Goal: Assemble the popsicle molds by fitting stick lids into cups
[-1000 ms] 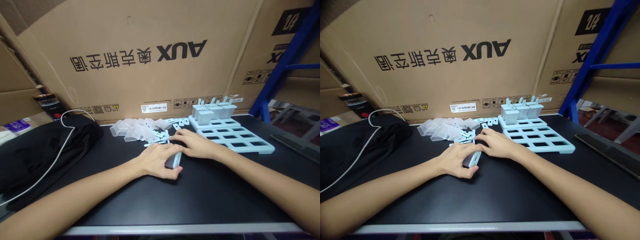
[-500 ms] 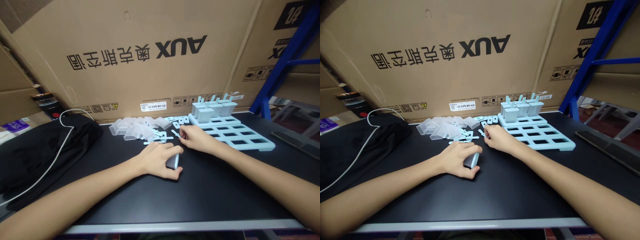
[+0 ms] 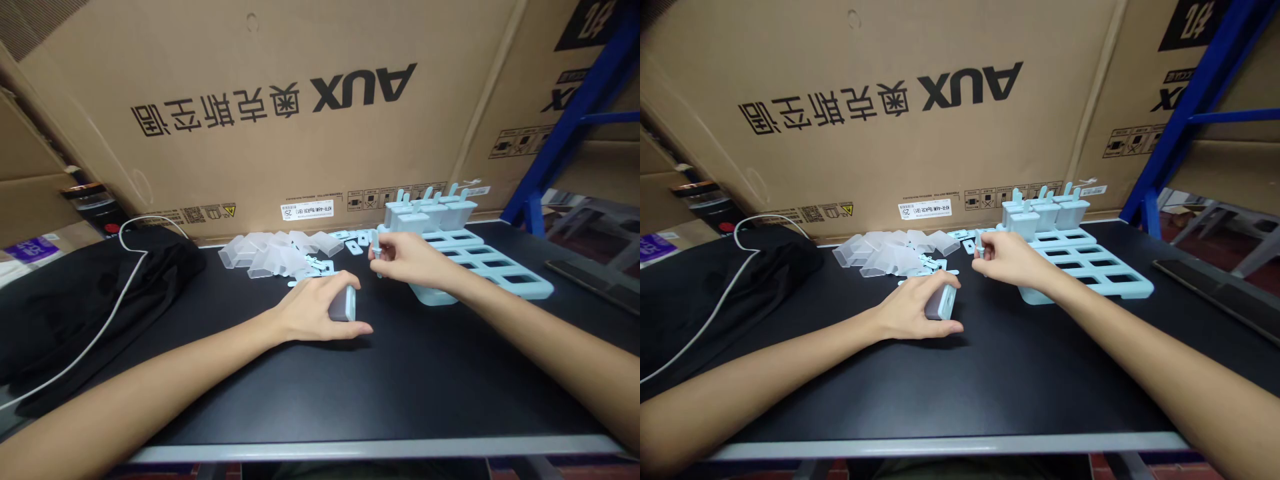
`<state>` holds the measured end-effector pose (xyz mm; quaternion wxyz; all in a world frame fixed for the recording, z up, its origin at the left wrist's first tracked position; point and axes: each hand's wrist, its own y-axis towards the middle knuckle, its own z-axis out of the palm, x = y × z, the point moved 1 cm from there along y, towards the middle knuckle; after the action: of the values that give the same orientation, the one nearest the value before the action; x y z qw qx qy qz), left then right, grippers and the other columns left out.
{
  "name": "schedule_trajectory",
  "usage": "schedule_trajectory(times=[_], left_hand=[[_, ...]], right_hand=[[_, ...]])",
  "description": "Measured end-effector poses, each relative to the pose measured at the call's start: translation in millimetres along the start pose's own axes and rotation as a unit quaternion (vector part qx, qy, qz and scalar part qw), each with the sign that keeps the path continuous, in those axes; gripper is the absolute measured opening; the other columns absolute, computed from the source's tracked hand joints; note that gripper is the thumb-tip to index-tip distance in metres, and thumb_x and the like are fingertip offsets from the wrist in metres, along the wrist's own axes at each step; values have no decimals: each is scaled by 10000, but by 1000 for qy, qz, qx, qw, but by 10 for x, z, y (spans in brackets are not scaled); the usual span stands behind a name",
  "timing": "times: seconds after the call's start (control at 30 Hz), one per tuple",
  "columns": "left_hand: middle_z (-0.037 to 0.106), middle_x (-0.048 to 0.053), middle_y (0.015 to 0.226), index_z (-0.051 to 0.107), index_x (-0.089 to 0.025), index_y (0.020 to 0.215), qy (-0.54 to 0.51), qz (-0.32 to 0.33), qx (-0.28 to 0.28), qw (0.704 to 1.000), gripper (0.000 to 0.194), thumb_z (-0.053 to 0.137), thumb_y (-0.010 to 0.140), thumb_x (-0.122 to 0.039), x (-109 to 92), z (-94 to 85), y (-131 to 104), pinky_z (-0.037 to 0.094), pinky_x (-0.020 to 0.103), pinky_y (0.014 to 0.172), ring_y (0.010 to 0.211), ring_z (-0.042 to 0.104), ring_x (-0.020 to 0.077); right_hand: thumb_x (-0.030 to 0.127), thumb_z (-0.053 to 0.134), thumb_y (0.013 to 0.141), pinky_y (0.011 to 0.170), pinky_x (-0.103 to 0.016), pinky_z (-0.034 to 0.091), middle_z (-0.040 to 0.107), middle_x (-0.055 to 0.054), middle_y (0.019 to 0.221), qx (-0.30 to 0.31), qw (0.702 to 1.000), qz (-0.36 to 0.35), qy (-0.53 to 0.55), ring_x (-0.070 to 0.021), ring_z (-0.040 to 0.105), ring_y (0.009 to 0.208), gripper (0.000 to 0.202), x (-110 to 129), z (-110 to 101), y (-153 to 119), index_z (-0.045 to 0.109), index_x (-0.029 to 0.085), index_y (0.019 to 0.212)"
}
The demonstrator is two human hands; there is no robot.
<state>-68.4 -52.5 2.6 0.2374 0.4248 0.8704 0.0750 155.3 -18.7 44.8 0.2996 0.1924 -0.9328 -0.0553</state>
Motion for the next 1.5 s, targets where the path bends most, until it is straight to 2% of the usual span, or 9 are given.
schedule_trajectory(times=[0.13, 0.27, 0.57, 0.73, 0.87, 1.03, 1.27, 1.37, 1.5], left_hand=[[644, 11, 962, 506, -265, 1174, -17, -25, -11, 999, 523, 635, 813, -622, 3, -9, -3, 492, 309, 673, 732, 623, 187], [631, 11, 971, 494, -267, 1146, -34, -46, -32, 998, 457, 658, 803, -520, 11, -12, 4, 500, 323, 710, 748, 613, 185], [630, -5, 908, 488, -269, 1150, -55, -79, -82, 992, 510, 693, 779, -552, 74, 5, 29, 463, 321, 675, 739, 583, 194], [651, 4, 961, 491, -270, 1180, -83, -73, -77, 991, 559, 688, 788, -617, 61, -12, 22, 468, 333, 713, 764, 603, 200], [663, 14, 1014, 499, -264, 1174, -118, -51, -75, 989, 461, 619, 864, -583, 61, -29, 29, 471, 336, 755, 825, 632, 210], [653, 7, 968, 487, -261, 1168, -103, -58, -95, 988, 409, 611, 873, -517, 72, -20, 24, 461, 324, 734, 760, 616, 192], [614, -23, 873, 454, -262, 1138, -95, -83, -95, 987, 421, 639, 836, -490, 73, -10, 14, 425, 292, 653, 618, 540, 146], [599, -26, 866, 446, -260, 1137, -91, -91, -98, 987, 432, 641, 832, -496, 67, -14, 21, 408, 285, 633, 601, 512, 137], [596, -24, 869, 440, -262, 1163, -81, -95, -99, 987, 483, 658, 823, -527, 62, -11, 27, 387, 280, 618, 596, 491, 134]], right_hand=[[270, 654, 754, 619, -285, 516, 666, 6, 671, -2, 985, -32, 168, -166, 658, 633, 124, 76, -107, -48, 585, 214, 841], [346, 737, 777, 623, -278, 534, 680, -5, 687, 5, 969, -65, 239, -153, 664, 633, 217, 163, -173, -111, 586, 211, 855], [407, 802, 731, 564, -259, 531, 684, -11, 724, 74, 967, -82, 230, -170, 694, 644, 265, 288, -149, -201, 649, 206, 814], [421, 776, 762, 635, -276, 558, 685, -13, 758, 92, 959, -94, 249, -153, 683, 664, 274, 251, 15, -166, 658, 186, 844], [415, 729, 814, 666, -272, 544, 660, -13, 803, 115, 949, -113, 271, -127, 638, 686, 266, 234, 164, -151, 635, 173, 868], [356, 650, 882, 656, -259, 502, 633, -16, 896, 92, 947, -118, 285, -107, 592, 716, 197, 242, 201, -155, 597, 185, 964], [349, 672, 849, 676, -283, 530, 629, -42, 973, 86, 941, -119, 305, -150, 613, 828, 229, 294, 174, -172, 582, 192, 989], [246, 646, 831, 692, -274, 525, 603, -31, 990, 74, 937, -129, 318, -154, 598, 886, 183, 299, 193, -178, 555, 203, 984], [131, 551, 836, 743, -272, 504, 508, 12, 968, 87, 923, -129, 353, -101, 590, 796, 196, 275, 214, -194, 487, 223, 997]])
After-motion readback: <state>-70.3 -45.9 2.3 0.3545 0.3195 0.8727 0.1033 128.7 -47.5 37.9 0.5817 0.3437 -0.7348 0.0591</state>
